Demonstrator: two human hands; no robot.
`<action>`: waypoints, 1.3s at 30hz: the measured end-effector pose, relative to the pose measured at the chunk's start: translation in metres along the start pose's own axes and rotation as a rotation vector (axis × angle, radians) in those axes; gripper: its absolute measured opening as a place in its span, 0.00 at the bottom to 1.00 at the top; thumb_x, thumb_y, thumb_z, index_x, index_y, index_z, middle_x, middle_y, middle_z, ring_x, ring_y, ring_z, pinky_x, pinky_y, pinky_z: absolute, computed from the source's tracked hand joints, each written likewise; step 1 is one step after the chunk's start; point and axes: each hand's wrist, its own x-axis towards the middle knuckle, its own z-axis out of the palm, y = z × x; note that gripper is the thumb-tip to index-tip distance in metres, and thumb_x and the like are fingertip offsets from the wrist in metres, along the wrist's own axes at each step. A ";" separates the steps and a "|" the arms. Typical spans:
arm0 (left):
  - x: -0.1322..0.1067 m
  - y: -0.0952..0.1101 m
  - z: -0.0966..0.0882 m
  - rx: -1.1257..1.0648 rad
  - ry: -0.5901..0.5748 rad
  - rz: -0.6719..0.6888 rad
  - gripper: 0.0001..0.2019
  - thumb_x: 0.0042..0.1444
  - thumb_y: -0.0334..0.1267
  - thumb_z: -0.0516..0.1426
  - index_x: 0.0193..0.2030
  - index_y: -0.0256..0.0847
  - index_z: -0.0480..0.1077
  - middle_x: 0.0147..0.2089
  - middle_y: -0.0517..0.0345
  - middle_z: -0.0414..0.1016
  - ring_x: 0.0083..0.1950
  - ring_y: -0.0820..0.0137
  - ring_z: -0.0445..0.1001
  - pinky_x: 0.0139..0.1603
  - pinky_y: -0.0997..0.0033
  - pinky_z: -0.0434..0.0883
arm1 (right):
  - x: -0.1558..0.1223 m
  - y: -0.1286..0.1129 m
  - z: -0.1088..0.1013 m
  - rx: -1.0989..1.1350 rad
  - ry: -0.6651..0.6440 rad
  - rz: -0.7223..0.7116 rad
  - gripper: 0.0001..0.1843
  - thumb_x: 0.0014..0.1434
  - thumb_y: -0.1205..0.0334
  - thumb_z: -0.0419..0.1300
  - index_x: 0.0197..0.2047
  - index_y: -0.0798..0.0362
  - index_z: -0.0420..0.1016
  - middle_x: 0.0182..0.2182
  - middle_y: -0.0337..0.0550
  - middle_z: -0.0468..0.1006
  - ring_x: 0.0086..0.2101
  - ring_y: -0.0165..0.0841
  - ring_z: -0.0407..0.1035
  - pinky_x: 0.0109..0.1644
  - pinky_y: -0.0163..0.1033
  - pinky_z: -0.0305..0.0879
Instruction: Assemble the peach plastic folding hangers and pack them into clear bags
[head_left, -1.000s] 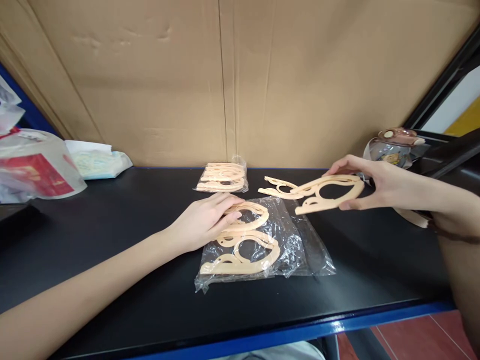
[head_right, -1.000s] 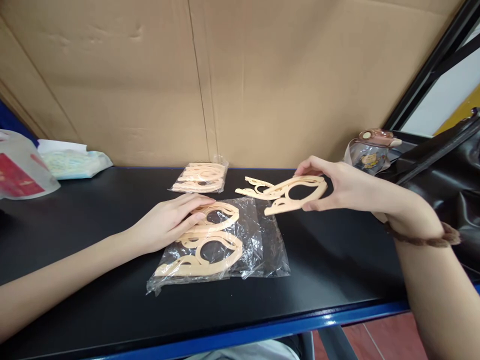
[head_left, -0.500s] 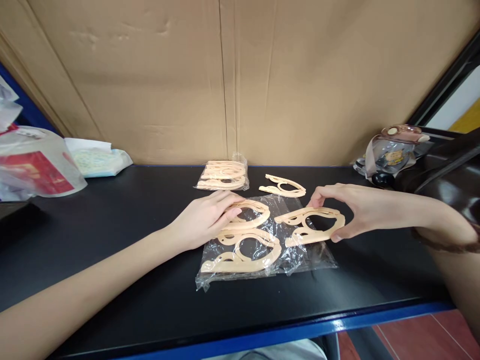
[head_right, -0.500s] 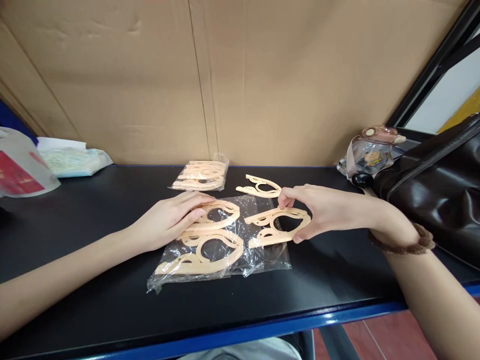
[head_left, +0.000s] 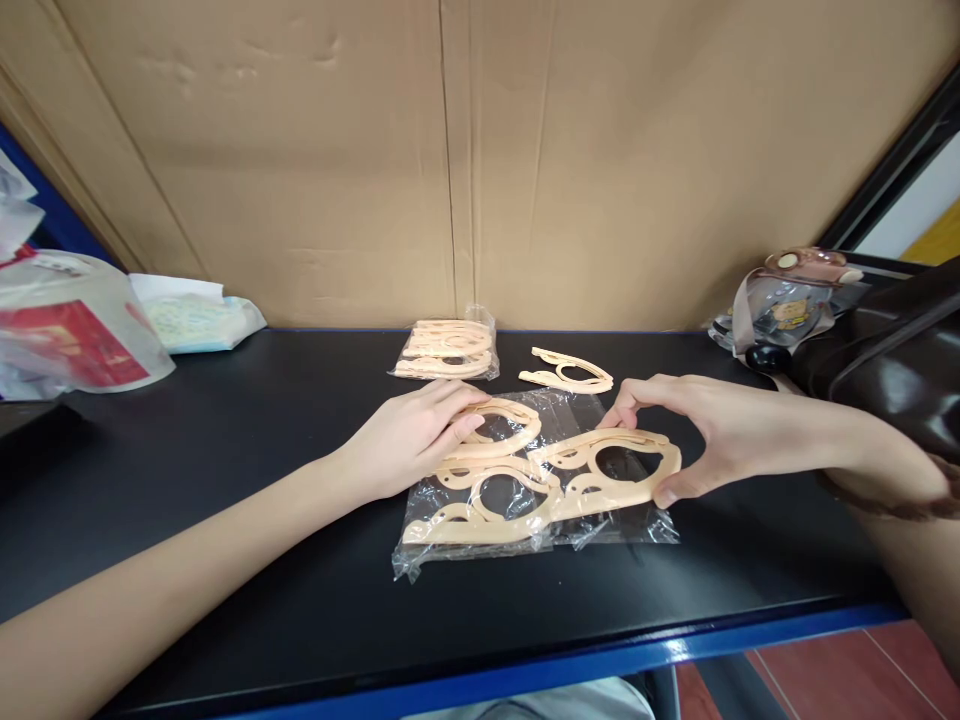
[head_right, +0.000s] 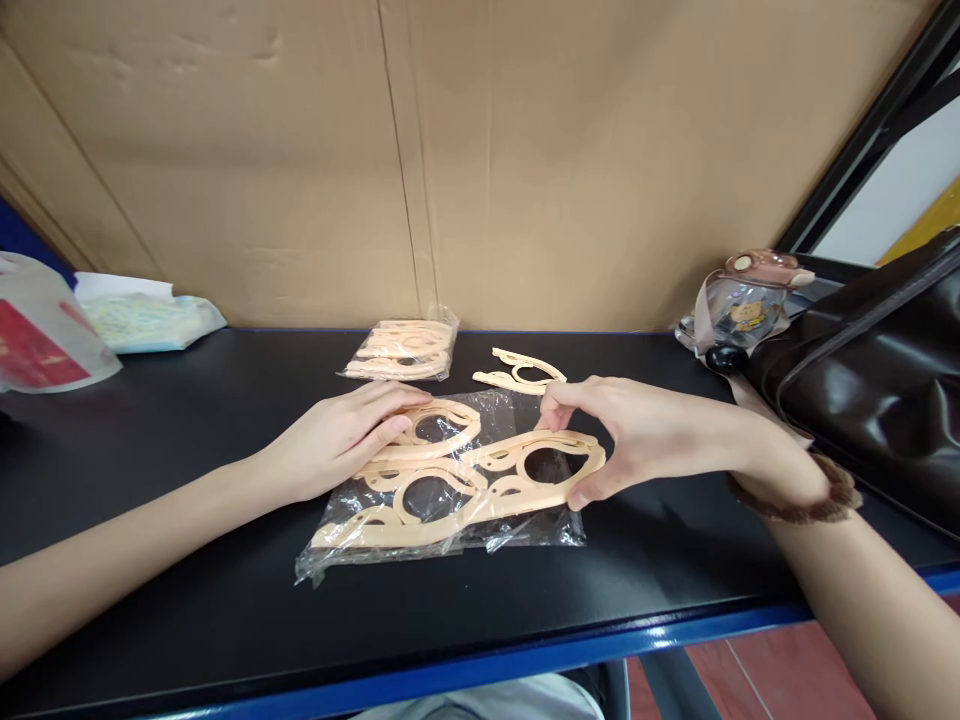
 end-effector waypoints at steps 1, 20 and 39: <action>0.000 0.000 0.000 -0.001 -0.001 -0.004 0.21 0.68 0.46 0.39 0.58 0.44 0.64 0.60 0.57 0.68 0.60 0.66 0.65 0.58 0.64 0.65 | 0.001 -0.002 0.002 0.037 -0.061 -0.010 0.23 0.42 0.44 0.67 0.40 0.46 0.74 0.37 0.38 0.79 0.36 0.38 0.73 0.37 0.39 0.67; 0.002 0.003 -0.002 0.003 -0.012 -0.033 0.20 0.68 0.46 0.40 0.57 0.43 0.64 0.59 0.57 0.68 0.59 0.66 0.66 0.57 0.65 0.64 | 0.010 -0.013 0.008 0.259 -0.148 -0.016 0.23 0.46 0.47 0.67 0.41 0.48 0.67 0.44 0.38 0.75 0.42 0.38 0.69 0.44 0.39 0.62; 0.001 0.005 -0.003 0.019 0.008 -0.041 0.22 0.67 0.49 0.40 0.57 0.40 0.64 0.58 0.54 0.69 0.57 0.64 0.69 0.55 0.65 0.66 | 0.014 -0.009 0.025 0.543 -0.298 -0.097 0.19 0.55 0.55 0.62 0.47 0.50 0.66 0.52 0.44 0.70 0.41 0.33 0.67 0.46 0.42 0.65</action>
